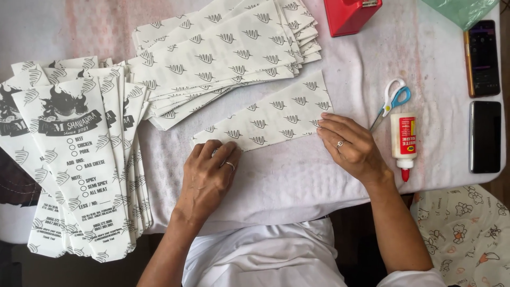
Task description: Manually assembling paper food packaging by applying glue and folding printed sheets.
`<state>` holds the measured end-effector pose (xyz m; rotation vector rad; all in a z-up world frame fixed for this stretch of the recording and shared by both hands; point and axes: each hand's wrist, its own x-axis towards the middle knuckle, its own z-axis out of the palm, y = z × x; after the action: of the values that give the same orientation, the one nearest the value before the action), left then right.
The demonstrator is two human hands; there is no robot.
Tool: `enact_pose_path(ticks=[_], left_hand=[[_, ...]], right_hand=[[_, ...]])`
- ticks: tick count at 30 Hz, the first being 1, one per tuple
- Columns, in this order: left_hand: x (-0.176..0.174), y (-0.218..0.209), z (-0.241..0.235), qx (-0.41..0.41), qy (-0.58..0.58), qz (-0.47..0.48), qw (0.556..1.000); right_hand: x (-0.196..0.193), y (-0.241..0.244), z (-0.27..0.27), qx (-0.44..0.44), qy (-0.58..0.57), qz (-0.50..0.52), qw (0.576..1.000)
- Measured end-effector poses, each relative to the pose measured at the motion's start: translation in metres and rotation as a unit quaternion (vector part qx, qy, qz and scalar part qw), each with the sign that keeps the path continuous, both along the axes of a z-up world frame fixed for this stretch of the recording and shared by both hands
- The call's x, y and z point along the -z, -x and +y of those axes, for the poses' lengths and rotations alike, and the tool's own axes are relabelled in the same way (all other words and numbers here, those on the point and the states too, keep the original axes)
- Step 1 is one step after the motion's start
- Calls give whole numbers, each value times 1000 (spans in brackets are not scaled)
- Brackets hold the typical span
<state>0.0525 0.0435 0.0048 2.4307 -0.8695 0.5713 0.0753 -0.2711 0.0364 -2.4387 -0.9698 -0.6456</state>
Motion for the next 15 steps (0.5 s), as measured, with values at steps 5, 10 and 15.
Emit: enact_pose_path(ticks=[5, 10, 15], left_hand=[[-6, 1, -5, -17, 23, -13, 999], [-7, 3, -8, -30, 25, -14, 999], [-5, 10, -10, -59, -2, 0, 998]], right_hand=[[8, -2, -2, -16, -16, -26, 999], [13, -1, -2, -9, -15, -41, 999], [10, -2, 1, -12, -10, -53, 998]])
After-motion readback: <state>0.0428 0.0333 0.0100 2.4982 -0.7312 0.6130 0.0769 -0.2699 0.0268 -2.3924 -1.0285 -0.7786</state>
